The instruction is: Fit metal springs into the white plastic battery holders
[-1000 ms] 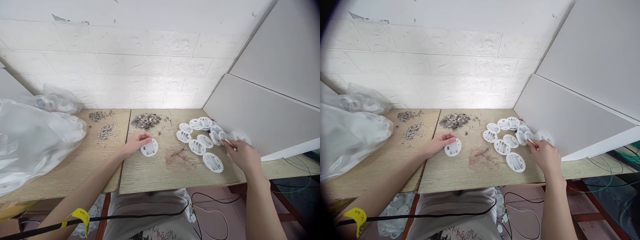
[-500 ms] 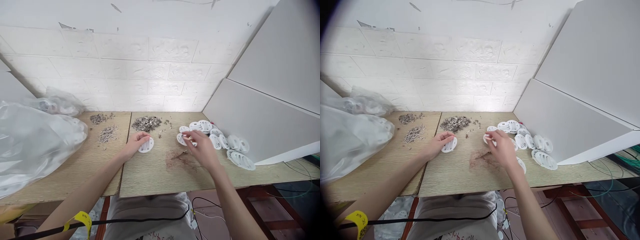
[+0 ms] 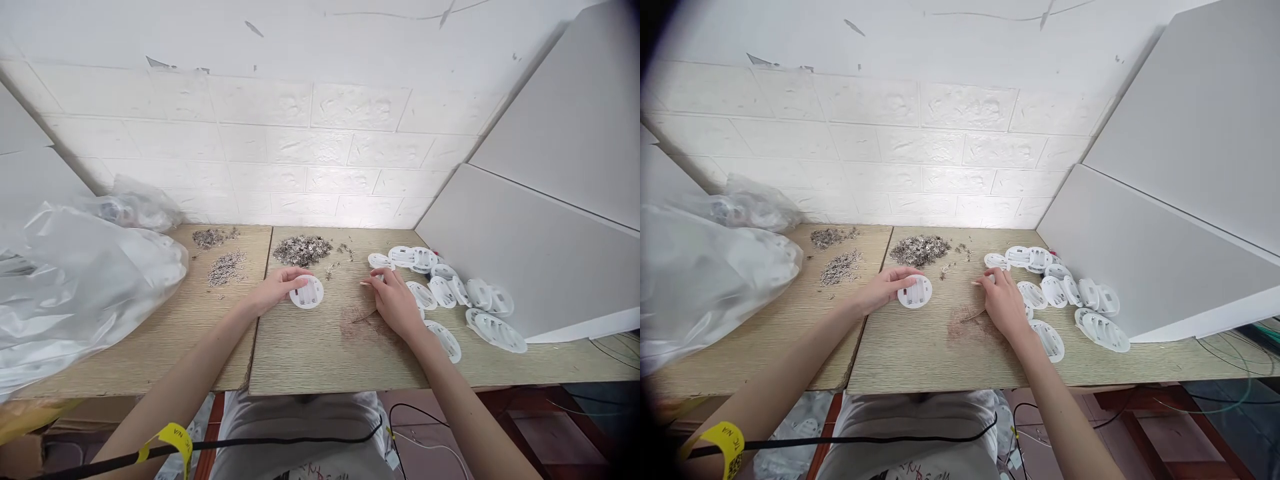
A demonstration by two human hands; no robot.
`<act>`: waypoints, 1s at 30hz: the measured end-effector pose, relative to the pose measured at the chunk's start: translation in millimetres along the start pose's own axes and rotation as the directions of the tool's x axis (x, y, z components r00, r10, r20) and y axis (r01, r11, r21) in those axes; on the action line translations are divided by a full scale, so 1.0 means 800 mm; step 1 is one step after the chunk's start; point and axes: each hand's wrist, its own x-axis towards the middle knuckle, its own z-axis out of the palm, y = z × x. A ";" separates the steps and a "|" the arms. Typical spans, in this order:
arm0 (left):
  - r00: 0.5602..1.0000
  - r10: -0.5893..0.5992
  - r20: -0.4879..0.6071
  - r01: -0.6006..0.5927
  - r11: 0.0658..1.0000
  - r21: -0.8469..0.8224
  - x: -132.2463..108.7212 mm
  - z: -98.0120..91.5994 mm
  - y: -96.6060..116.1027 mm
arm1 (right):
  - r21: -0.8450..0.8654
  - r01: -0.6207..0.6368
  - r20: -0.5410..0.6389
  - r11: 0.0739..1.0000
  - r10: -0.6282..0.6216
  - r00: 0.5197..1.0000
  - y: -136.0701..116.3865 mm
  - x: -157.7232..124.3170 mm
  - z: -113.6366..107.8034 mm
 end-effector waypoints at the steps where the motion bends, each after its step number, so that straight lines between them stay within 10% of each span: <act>1: 1.000 0.001 0.021 -0.001 1.000 0.007 -0.001 -0.001 0.001 | 0.019 -0.019 -0.002 1.000 0.019 1.000 -0.003 0.003 -0.002; 14: 0.999 -0.023 0.029 0.026 0.994 -0.110 -0.002 -0.001 0.002 | 0.215 0.138 0.283 0.967 -0.197 0.939 -0.064 0.099 0.015; 30: 0.997 0.006 -0.076 -0.002 0.999 0.049 0.002 0.000 -0.004 | 0.599 -0.097 0.105 0.795 0.042 0.994 -0.067 0.091 0.024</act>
